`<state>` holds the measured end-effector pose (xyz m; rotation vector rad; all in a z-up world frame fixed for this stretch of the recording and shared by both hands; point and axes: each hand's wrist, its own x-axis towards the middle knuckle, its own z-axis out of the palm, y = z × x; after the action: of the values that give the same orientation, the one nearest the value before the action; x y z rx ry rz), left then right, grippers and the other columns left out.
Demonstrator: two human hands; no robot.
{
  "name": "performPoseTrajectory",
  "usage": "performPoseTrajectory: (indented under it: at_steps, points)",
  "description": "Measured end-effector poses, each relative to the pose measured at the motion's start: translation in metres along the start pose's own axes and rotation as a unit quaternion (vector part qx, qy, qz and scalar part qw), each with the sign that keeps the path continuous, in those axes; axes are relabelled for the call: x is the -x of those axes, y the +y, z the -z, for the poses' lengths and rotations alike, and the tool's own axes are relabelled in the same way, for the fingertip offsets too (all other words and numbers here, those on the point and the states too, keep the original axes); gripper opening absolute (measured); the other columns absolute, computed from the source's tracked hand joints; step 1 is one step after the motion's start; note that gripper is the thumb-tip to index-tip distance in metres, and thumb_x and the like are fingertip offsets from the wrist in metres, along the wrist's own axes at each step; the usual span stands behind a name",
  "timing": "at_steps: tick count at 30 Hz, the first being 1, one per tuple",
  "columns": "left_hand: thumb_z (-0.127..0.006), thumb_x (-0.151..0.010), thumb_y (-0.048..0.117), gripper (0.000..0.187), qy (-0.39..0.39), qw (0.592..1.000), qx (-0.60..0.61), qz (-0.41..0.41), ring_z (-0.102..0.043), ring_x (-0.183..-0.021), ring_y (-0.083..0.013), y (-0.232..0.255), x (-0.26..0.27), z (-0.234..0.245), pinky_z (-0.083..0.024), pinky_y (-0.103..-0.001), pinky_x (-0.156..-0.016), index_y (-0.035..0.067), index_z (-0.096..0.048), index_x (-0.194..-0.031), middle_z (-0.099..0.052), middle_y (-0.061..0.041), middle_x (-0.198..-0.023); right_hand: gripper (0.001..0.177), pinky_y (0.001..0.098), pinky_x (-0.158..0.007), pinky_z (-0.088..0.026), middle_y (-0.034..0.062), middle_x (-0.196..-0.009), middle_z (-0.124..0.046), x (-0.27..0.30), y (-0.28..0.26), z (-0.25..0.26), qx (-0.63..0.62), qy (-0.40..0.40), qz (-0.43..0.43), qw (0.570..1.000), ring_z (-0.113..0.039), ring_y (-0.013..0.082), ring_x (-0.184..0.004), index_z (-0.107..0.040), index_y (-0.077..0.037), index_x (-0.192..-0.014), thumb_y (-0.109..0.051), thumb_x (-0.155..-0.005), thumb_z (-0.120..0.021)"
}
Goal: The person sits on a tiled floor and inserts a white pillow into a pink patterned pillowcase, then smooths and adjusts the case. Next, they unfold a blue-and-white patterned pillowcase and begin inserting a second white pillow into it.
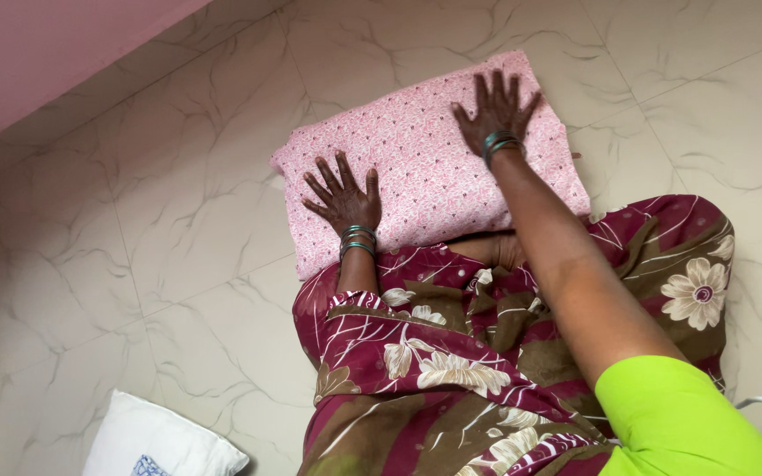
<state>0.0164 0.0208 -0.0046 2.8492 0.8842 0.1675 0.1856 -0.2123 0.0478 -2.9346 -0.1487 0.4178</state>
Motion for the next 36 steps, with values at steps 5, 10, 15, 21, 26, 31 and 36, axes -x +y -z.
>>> performPoseTrajectory:
  at_steps: [5,10,15,21,26,31,36]
  points:
    - [-0.032,-0.1,0.073,0.081,0.007,1.0,0.008,0.0,0.008,-0.158,-0.0422,-0.001,-0.001,-0.002,0.009,-0.072,-0.117,0.032,-0.01,-0.166,0.001,-0.008,-0.174,0.078,0.07,-0.12,0.01,0.0069,-0.172,-0.002,0.018,0.059,0.004,-0.031,-0.017,-0.079,0.996,0.0,0.0352,-0.158,-0.008,-0.03,-0.166,-0.071,-0.1,-0.015]
    - [-0.031,-0.099,0.074,0.082,0.008,1.0,-0.011,0.017,0.008,-0.159,-0.0408,-0.008,-0.001,-0.012,0.007,-0.072,-0.119,0.033,-0.011,-0.167,0.001,-0.007,-0.176,0.073,0.0725,-0.119,0.009,0.0074,-0.174,0.001,0.031,0.091,-0.007,-0.05,-0.01,-0.1,0.994,0.001,0.0381,-0.159,-0.009,-0.026,-0.166,-0.064,-0.105,-0.024]
    - [-0.03,-0.101,0.074,0.081,0.0,1.0,0.0,0.017,0.009,-0.158,-0.0415,-0.003,-0.008,-0.008,0.007,-0.073,-0.117,0.032,-0.01,-0.167,0.001,-0.008,-0.175,0.08,0.0728,-0.12,0.009,0.0035,-0.175,-0.001,0.089,0.02,-0.043,-0.073,0.254,0.074,0.962,-0.002,0.0252,-0.162,-0.011,-0.018,-0.168,-0.054,-0.109,-0.051]
    - [-0.029,-0.101,0.073,0.079,-0.021,0.999,0.017,0.018,0.011,-0.158,-0.0403,-0.004,-0.008,-0.002,0.008,-0.072,-0.117,0.032,-0.01,-0.167,0.002,-0.007,-0.175,0.073,0.0749,-0.124,0.0,0.0049,-0.176,0.007,0.157,-0.047,-0.109,-0.204,0.148,0.205,0.946,0.005,0.0366,-0.161,-0.018,-0.038,-0.166,-0.061,-0.102,-0.046]
    - [-0.029,-0.101,0.073,0.08,-0.022,0.999,0.032,0.02,0.011,-0.158,-0.0396,-0.005,-0.009,0.001,0.009,-0.071,-0.118,0.032,-0.011,-0.167,0.003,-0.006,-0.175,0.077,0.0859,-0.108,0.004,0.0078,-0.173,0.009,0.125,0.005,-0.087,-0.073,0.143,0.008,0.987,0.011,0.0471,-0.154,-0.016,-0.04,-0.166,-0.072,-0.101,-0.043]
    - [-0.028,-0.1,0.074,0.08,-0.028,0.999,0.038,0.02,0.011,-0.158,-0.0396,-0.003,-0.009,0.003,0.01,-0.07,-0.118,0.032,-0.01,-0.167,0.003,-0.006,-0.175,0.076,0.0889,-0.108,-0.002,0.0063,-0.174,0.005,0.084,0.04,-0.055,-0.12,0.032,-0.113,0.986,0.007,0.053,-0.154,-0.014,-0.046,-0.163,-0.075,-0.097,-0.037]
    - [-0.028,-0.1,0.074,0.081,-0.022,0.999,0.044,0.017,0.011,-0.158,-0.0406,-0.004,-0.009,0.004,0.011,-0.071,-0.117,0.032,-0.009,-0.167,0.003,-0.007,-0.175,0.077,0.0789,-0.118,-0.011,0.0137,-0.176,-0.008,0.042,0.098,-0.041,-0.21,0.001,-0.164,0.964,-0.013,0.0513,-0.156,-0.023,-0.033,-0.166,-0.076,-0.104,-0.038]
